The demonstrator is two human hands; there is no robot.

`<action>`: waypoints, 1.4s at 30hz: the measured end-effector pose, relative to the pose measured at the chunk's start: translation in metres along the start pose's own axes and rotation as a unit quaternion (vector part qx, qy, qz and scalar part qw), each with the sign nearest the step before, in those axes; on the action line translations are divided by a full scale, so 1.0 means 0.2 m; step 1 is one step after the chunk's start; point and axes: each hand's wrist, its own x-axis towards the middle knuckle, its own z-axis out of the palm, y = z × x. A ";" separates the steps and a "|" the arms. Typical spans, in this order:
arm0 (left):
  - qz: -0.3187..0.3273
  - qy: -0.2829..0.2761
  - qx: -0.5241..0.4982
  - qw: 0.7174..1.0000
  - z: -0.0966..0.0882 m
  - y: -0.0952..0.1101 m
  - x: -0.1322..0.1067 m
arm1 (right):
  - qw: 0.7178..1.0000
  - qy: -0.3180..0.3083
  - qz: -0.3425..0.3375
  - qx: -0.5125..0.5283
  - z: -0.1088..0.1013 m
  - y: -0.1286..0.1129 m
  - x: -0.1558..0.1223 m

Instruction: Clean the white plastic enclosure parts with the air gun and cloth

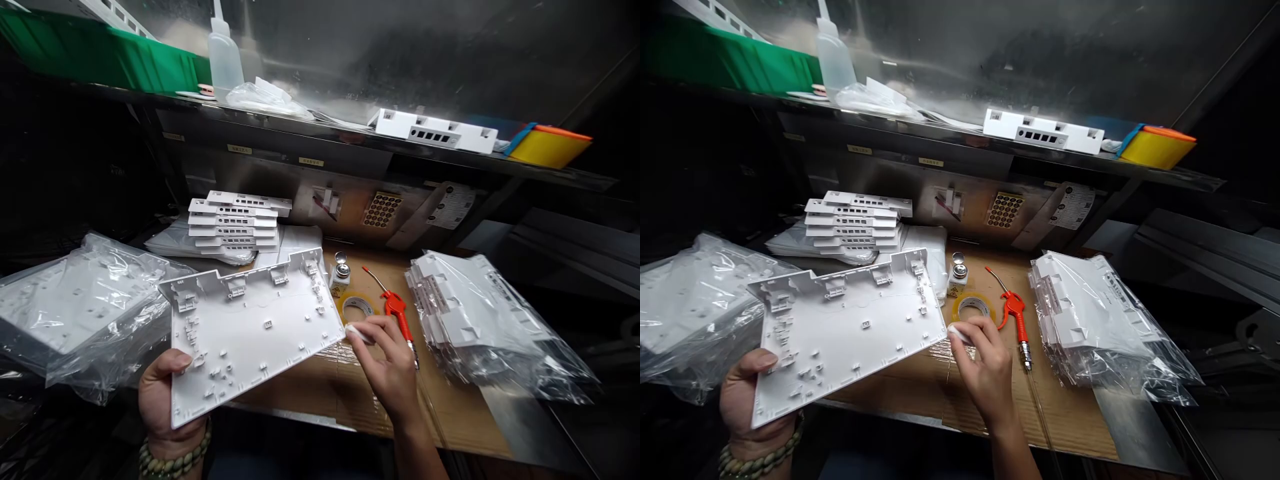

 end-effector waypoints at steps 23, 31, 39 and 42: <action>-0.095 0.150 0.191 0.965 -0.10 -0.15 -0.13 | 0.991 0.124 0.035 -0.045 0.04 0.10 0.21; 0.025 0.203 0.266 0.942 0.13 -0.36 -0.10 | 0.988 0.099 -0.043 0.110 0.21 -0.32 0.21; 0.012 0.146 0.286 0.947 0.17 -0.44 -0.09 | 0.985 0.088 -0.062 0.134 0.33 -0.44 0.18; 0.004 0.158 0.288 0.944 0.17 -0.45 -0.09 | 0.985 0.092 -0.055 0.136 0.33 -0.42 0.19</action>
